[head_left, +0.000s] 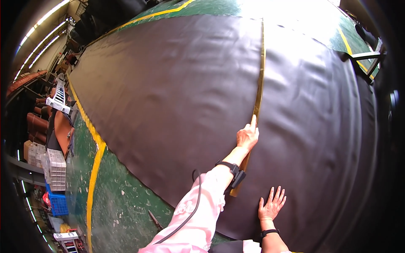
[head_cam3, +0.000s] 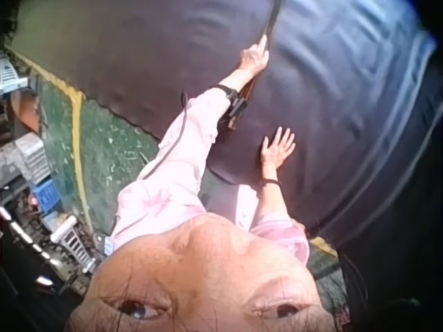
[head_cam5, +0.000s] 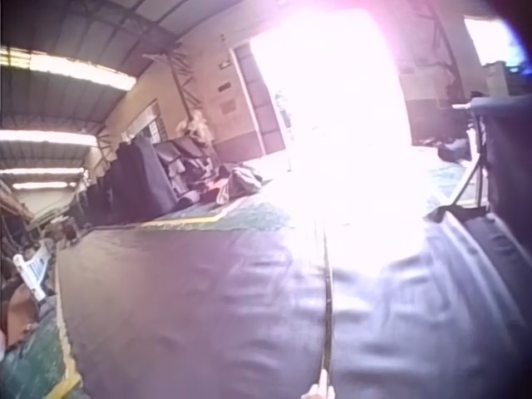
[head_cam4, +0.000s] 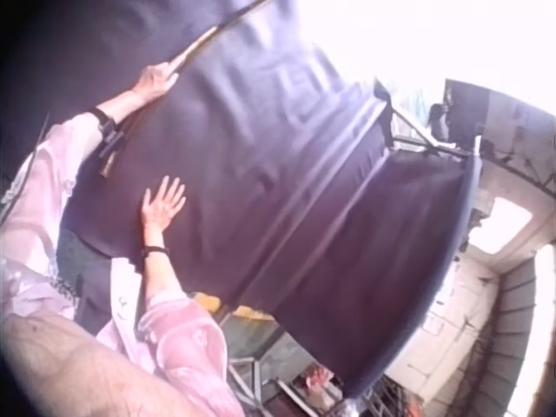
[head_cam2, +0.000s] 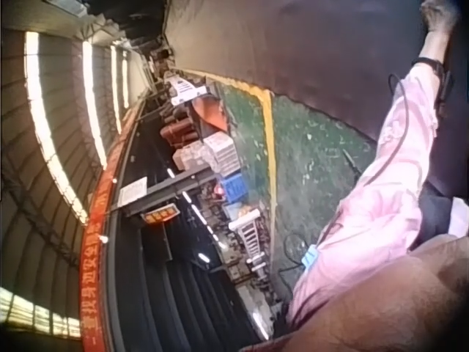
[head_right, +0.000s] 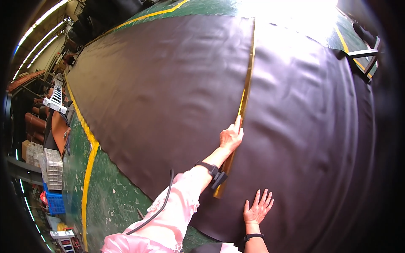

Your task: Cutting a large black material sheet using a metal guide and scissors, then rolling it up in a factory environment.

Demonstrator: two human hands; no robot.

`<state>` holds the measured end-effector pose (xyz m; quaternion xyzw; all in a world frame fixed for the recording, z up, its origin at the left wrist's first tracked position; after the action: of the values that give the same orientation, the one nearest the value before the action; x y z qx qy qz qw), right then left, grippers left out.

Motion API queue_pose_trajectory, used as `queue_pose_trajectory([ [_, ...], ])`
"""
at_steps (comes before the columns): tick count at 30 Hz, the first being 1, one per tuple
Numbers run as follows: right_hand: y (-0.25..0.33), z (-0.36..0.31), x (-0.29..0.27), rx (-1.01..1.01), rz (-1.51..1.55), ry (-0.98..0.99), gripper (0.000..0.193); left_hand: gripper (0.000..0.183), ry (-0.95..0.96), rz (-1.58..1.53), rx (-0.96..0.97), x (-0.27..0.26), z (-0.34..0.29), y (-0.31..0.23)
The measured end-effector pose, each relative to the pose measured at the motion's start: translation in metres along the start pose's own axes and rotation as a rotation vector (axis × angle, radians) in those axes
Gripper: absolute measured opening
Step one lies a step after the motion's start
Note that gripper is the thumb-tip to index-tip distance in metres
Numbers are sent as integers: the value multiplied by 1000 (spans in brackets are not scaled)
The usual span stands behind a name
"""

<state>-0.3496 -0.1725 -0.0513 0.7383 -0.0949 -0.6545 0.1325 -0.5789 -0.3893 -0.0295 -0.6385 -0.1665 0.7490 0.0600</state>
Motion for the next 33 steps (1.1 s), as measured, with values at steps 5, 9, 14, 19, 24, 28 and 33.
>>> queue_pose_trajectory([
  [5,-5,2,-5,-8,-40,-14,67,61,-71,-201,77,-59,-47,28],
  [9,-2,2,-6,-8,-45,-10,67,59,-111,-23,167,-116,-105,86],
  [14,3,-2,2,-7,-80,5,66,55,-155,74,10,-161,-154,167],
  [19,13,-4,0,6,-60,6,67,47,-320,111,-210,-202,-153,235],
  [24,-1,-5,-19,-18,-25,-75,66,32,-320,207,-455,-195,-152,260],
  [28,7,7,-23,31,62,-16,62,22,-270,30,-663,-192,-220,320],
  [33,-9,2,-3,34,41,24,63,40,-228,157,-776,-226,-351,398],
])
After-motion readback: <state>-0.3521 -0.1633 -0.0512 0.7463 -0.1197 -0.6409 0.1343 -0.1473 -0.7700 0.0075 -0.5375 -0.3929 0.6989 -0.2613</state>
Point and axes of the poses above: each hand's wrist, its own z-axis towards the middle knuckle, its own x-axis out of the palm, y = z × x, the point moved 8 cm from there along z, towards the middle knuckle, and after that the axes turned 9 degrees about z, right-handed, at the moved point
